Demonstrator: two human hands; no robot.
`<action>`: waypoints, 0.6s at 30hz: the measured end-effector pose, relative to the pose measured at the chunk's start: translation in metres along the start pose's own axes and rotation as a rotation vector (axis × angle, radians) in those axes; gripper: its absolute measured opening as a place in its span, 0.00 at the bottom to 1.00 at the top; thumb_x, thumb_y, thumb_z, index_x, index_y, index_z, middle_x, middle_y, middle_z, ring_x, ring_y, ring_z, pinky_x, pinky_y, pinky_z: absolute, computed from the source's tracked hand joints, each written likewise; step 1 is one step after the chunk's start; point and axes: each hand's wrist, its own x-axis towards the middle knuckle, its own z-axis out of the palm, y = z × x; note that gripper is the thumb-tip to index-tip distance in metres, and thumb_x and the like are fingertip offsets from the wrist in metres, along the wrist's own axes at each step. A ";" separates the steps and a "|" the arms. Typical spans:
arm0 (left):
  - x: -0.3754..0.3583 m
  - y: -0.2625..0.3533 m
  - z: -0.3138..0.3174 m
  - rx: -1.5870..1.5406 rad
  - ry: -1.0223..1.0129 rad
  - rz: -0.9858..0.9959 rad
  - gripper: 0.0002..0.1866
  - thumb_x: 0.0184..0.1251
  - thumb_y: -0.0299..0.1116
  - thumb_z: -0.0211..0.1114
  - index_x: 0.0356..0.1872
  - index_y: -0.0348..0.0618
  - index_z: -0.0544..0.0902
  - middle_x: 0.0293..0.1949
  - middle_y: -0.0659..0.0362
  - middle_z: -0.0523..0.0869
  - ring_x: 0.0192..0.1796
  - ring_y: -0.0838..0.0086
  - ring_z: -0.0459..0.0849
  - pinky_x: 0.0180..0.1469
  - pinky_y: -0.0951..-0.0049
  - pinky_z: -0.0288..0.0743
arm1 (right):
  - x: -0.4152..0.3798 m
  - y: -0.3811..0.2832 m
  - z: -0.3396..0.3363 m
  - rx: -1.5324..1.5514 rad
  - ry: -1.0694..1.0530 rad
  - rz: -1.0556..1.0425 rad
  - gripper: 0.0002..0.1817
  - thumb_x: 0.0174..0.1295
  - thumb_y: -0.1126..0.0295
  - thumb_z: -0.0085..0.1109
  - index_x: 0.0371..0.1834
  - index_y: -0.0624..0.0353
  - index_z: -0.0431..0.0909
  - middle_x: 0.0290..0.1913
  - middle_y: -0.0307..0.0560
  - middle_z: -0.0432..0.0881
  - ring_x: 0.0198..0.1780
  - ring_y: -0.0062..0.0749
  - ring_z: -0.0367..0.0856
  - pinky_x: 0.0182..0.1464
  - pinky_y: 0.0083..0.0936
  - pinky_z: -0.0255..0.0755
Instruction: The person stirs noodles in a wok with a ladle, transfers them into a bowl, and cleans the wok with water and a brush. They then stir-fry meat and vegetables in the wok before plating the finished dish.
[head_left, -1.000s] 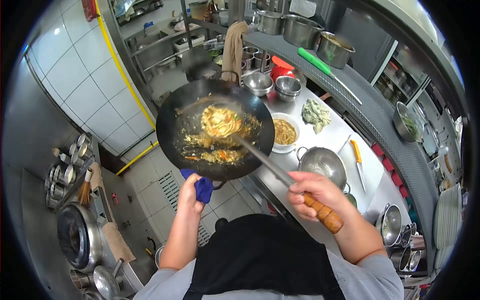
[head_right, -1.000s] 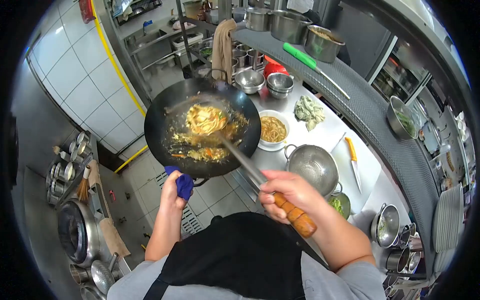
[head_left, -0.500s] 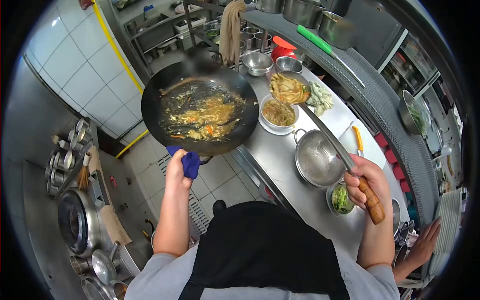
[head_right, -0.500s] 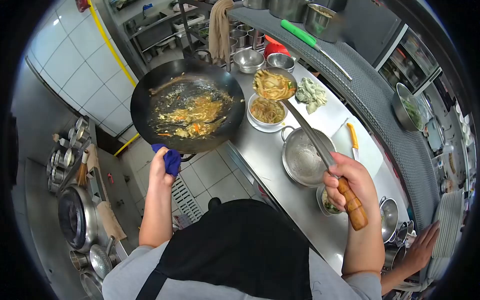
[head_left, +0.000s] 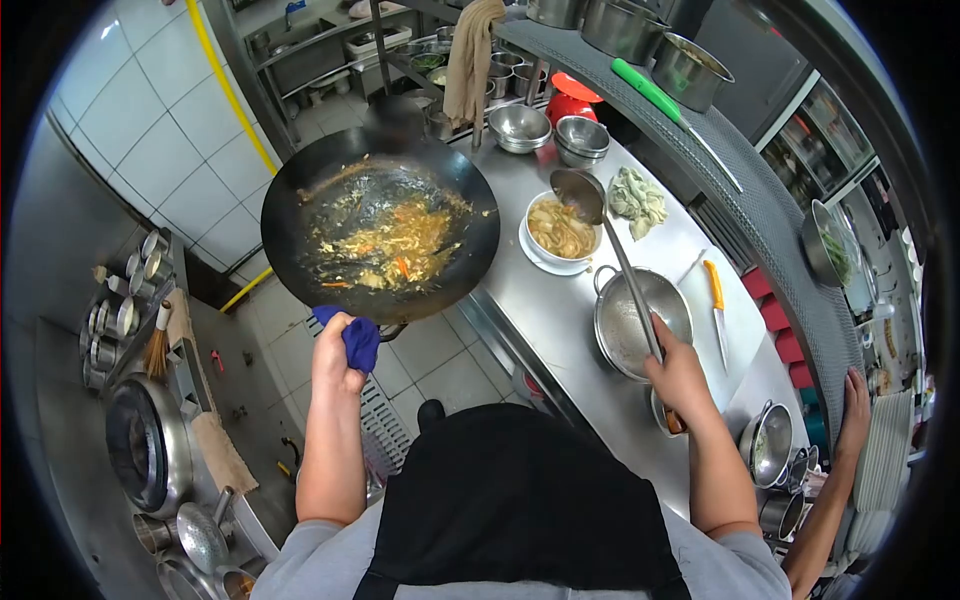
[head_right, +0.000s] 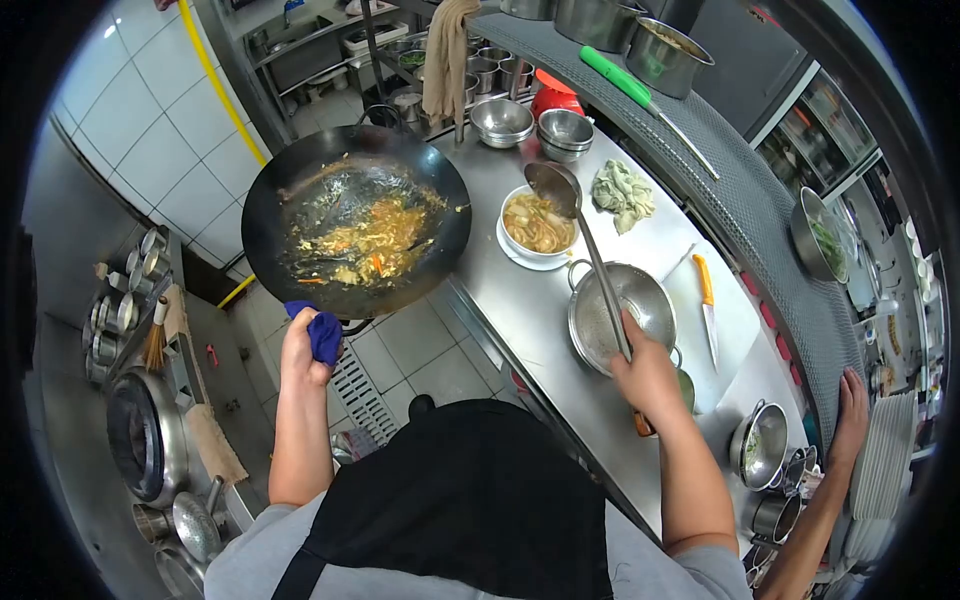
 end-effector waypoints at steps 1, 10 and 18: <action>-0.001 0.001 0.001 0.004 -0.020 0.000 0.07 0.56 0.27 0.55 0.20 0.49 0.70 0.17 0.65 0.73 0.16 0.76 0.71 0.17 0.79 0.65 | 0.011 0.023 0.014 0.048 0.115 -0.184 0.34 0.53 0.74 0.52 0.68 0.65 0.61 0.38 0.62 0.82 0.38 0.52 0.83 0.44 0.38 0.75; 0.003 0.010 0.007 0.039 0.061 0.004 0.05 0.55 0.30 0.57 0.22 0.46 0.73 0.18 0.64 0.74 0.17 0.75 0.74 0.18 0.76 0.68 | -0.002 -0.034 -0.032 1.116 -0.253 0.074 0.31 0.57 0.77 0.49 0.69 0.62 0.62 0.20 0.40 0.70 0.12 0.19 0.65 0.10 0.18 0.59; -0.001 0.012 0.022 0.050 0.109 0.046 0.03 0.54 0.28 0.57 0.25 0.41 0.74 0.20 0.61 0.76 0.18 0.76 0.75 0.18 0.77 0.68 | 0.009 -0.111 0.087 0.330 -0.131 -0.508 0.31 0.59 0.73 0.52 0.68 0.63 0.63 0.21 0.41 0.74 0.20 0.24 0.74 0.22 0.25 0.68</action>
